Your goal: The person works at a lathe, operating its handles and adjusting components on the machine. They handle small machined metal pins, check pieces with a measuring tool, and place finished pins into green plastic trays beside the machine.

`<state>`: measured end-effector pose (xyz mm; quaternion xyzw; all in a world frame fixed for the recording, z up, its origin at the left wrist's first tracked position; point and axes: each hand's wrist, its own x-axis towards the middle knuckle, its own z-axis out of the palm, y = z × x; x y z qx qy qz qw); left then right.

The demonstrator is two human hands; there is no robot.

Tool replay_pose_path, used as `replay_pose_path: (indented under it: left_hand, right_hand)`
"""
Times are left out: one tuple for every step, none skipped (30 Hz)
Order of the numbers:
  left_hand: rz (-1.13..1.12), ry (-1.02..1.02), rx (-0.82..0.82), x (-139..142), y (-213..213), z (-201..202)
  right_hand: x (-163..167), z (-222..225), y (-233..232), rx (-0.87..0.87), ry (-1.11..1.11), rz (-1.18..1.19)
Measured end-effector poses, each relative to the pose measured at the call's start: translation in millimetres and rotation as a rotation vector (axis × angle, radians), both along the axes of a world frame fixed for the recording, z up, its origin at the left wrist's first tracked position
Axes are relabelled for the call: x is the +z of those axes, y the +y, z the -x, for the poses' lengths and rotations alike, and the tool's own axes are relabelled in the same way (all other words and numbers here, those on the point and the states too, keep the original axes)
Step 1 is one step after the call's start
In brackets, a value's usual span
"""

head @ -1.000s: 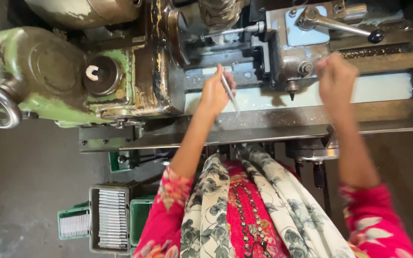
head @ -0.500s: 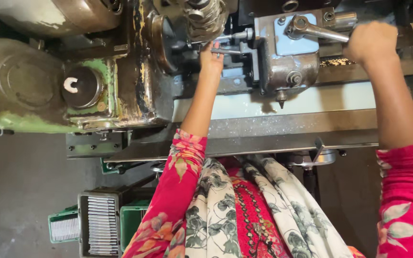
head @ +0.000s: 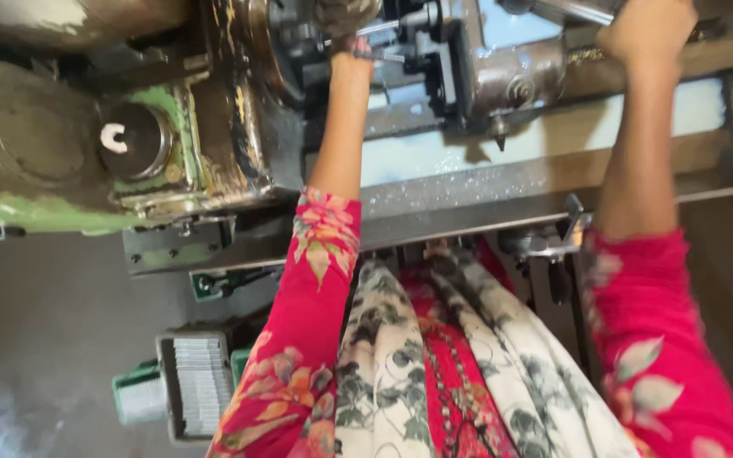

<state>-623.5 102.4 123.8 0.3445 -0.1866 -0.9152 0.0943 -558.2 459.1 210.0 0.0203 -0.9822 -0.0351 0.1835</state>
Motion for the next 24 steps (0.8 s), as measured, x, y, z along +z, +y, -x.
replay_pose_path:
  left_hand:
    - [0.004, 0.003, 0.005, -0.1, -1.4, 1.1]
    - [0.013, 0.004, -0.002, -1.2, -1.9, 2.0]
    - [0.026, 0.0, -0.019, -3.0, -2.9, 2.5]
    - [0.036, -0.013, -0.043, -4.9, -2.8, 1.2]
    - [0.049, -0.014, -0.078, -5.5, -2.7, -0.6]
    - [0.067, -0.013, -0.134, -8.7, -2.7, -1.2]
    - [0.073, -0.027, -0.17, -10.1, -1.3, -4.2]
    - [0.074, -0.035, -0.212, -11.0, 0.1, -8.1]
    - [0.061, -0.078, -0.202, -13.9, 2.4, -13.7]
    - [-0.014, -0.004, -0.08, -14.3, 4.7, -18.1]
    - [-0.089, 0.076, 0.038, -16.5, 7.6, -22.6]
    - [-0.165, 0.157, 0.152, -17.4, 10.3, -25.5]
    - [-0.17, 0.136, 0.144, -18.1, 13.1, -28.3]
    - [-0.174, 0.117, 0.134, -17.9, 15.8, -30.1]
    - [-0.178, 0.1, 0.122, -17.5, 17.8, -30.4]
    - [-0.167, 0.119, 0.148, -16.7, 19.5, -30.3]
    - [-0.156, 0.135, 0.174, -16.4, 20.0, -28.8]
    - [-0.146, 0.153, 0.199, -15.9, 20.2, -27.0]
    - [-0.127, 0.117, 0.233, -15.8, 19.2, -24.5]
    - [-0.111, 0.08, 0.267, -15.6, 17.6, -21.4]
    - [-0.093, 0.043, 0.302, -15.9, 15.4, -18.3]
    - [-0.028, -0.019, 0.316, -16.1, 12.5, -15.1]
    - [0.039, -0.083, 0.328, -16.7, 9.3, -12.2]
    - [0.105, -0.15, 0.338, -17.7, 5.9, -9.9]
  right_hand:
    - [0.6, -1.6, 0.1, -0.011, 0.069, -0.071]
    - [0.1, -3.5, -0.2, -0.025, 0.043, -0.046]
    - [-2.8, -7.1, -1.8, -0.031, -0.011, -0.02]
    - [-2.4, -11.0, -4.1, -0.035, -0.071, 0.004]
    - [-3.7, -11.7, -4.4, -0.045, -0.101, 0.011]
    - [-7.2, -10.4, -2.5, -0.059, -0.107, 0.02]
    - [-7.6, -9.6, -1.7, -0.071, -0.118, 0.025]
    - [-8.8, -9.0, -0.8, -0.069, -0.089, 0.005]
    - [-10.8, -8.7, -0.2, -0.061, -0.067, -0.011]
    - [-13.0, -8.1, 0.7, -0.056, -0.04, -0.027]
    - [-15.4, -7.2, 1.9, -0.053, -0.048, -0.02]
    - [-17.6, -6.3, 3.7, -0.054, -0.055, -0.015]
    - [-20.2, -5.2, 5.6, -0.056, -0.064, -0.011]
    - [-22.6, -4.3, 7.6, -0.051, -0.055, -0.009]
    - [-25.0, -3.2, 9.8, -0.047, -0.044, -0.007]
    - [-27.0, -2.1, 11.8, -0.044, -0.033, -0.004]
    - [-29.4, -0.8, 13.7, -0.046, -0.024, -0.006]
    - [-31.2, 0.5, 15.5, -0.049, -0.014, -0.01]
    - [-33.3, 2.1, 16.9, -0.052, -0.004, -0.014]
    - [-34.8, 3.6, 18.4, -0.05, -0.006, -0.01]
    - [-36.5, 5.3, 19.4, -0.048, -0.008, -0.006]
    - [-37.6, 6.8, 20.5, -0.047, -0.01, -0.001]
    - [-38.8, 8.5, 21.2, -0.058, -0.009, -0.004]
    - [-39.9, 9.7, 22.1, -0.071, -0.01, -0.007]
